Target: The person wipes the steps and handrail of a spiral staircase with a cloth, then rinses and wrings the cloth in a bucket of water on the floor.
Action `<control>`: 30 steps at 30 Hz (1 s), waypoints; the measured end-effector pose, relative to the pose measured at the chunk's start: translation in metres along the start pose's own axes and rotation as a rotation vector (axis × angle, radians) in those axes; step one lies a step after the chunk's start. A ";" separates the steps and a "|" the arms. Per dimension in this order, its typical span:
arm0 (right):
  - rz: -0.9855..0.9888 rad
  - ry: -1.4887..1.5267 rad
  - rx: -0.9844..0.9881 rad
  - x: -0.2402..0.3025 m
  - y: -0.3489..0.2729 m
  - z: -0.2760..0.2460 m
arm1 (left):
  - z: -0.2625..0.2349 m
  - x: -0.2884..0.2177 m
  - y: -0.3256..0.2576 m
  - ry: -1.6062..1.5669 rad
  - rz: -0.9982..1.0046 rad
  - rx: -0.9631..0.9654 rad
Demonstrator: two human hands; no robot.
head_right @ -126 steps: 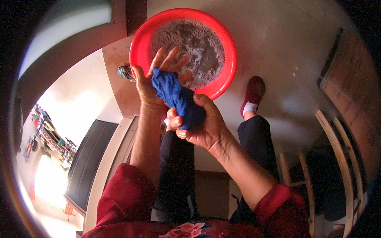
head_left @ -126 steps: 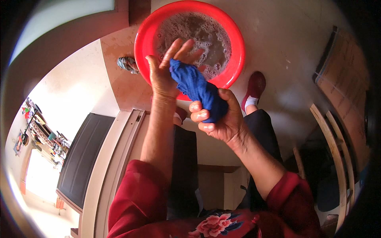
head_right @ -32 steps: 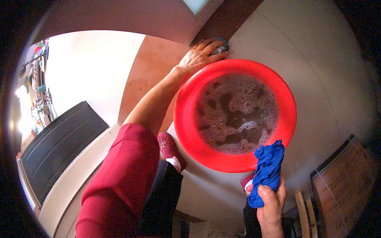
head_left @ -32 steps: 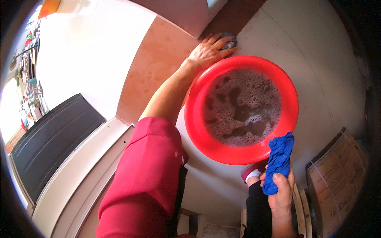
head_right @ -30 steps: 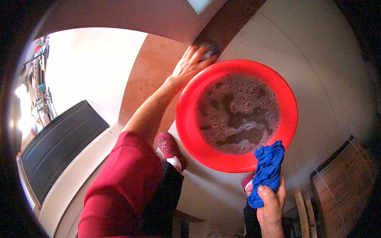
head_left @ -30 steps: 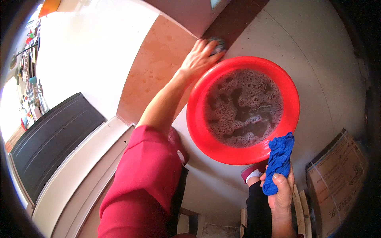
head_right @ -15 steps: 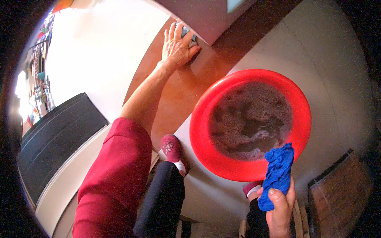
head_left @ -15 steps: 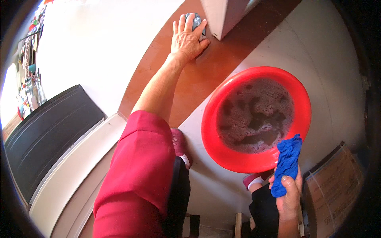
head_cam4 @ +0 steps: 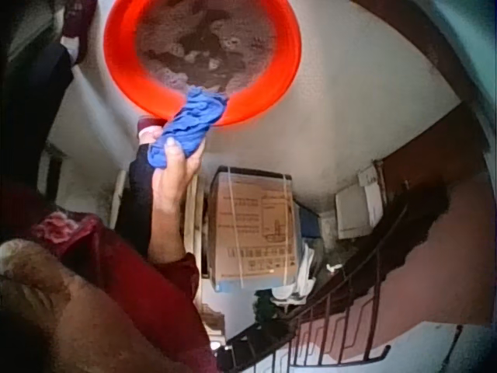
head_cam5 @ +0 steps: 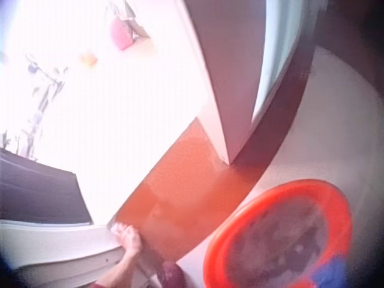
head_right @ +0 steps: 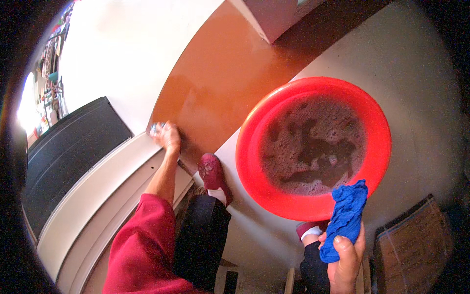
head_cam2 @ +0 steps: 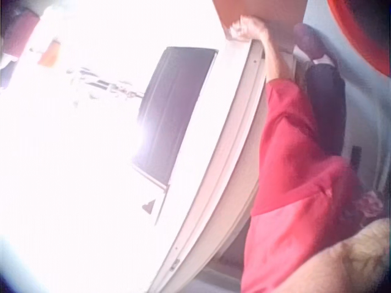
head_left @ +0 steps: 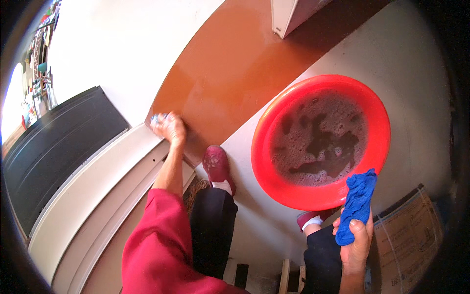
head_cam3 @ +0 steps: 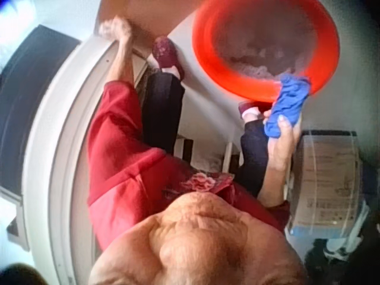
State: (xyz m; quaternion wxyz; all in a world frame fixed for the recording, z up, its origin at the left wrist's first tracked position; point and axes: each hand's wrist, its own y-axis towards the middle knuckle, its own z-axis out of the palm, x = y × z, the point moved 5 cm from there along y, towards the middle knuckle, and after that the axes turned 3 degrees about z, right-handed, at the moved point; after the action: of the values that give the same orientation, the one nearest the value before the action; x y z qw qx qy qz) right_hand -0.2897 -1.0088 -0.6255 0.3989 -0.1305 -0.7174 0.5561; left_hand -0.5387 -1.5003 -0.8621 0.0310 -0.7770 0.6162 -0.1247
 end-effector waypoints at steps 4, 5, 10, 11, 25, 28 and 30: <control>0.024 -0.028 -0.035 -0.008 0.001 0.004 | -0.033 -0.177 -0.065 -0.322 0.476 -0.385; 0.018 -0.035 -0.018 -0.010 0.001 0.006 | -0.040 -0.210 -0.077 -0.346 0.642 -0.339; -0.024 -0.105 0.038 -0.009 0.002 0.012 | -0.049 -0.262 -0.112 -0.443 1.207 -0.141; -0.040 -0.118 0.033 -0.009 0.002 0.010 | -0.044 -0.243 -0.102 -0.417 1.227 -0.139; -0.007 -0.168 0.057 -0.018 -0.005 0.005 | -0.046 -0.188 -0.025 -0.349 0.952 -0.329; -0.011 -0.160 0.018 -0.017 -0.005 0.005 | -0.041 -0.182 -0.082 -0.338 1.151 0.005; -0.009 -0.150 0.024 -0.016 -0.003 0.003 | -0.038 -0.135 -0.101 -0.229 1.064 0.107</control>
State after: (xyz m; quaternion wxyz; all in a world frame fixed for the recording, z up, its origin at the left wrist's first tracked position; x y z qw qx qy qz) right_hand -0.2805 -1.0219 -0.6296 0.3484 -0.0804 -0.7391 0.5709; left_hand -0.4799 -1.3416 -0.8259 0.1961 -0.3642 0.9096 -0.0377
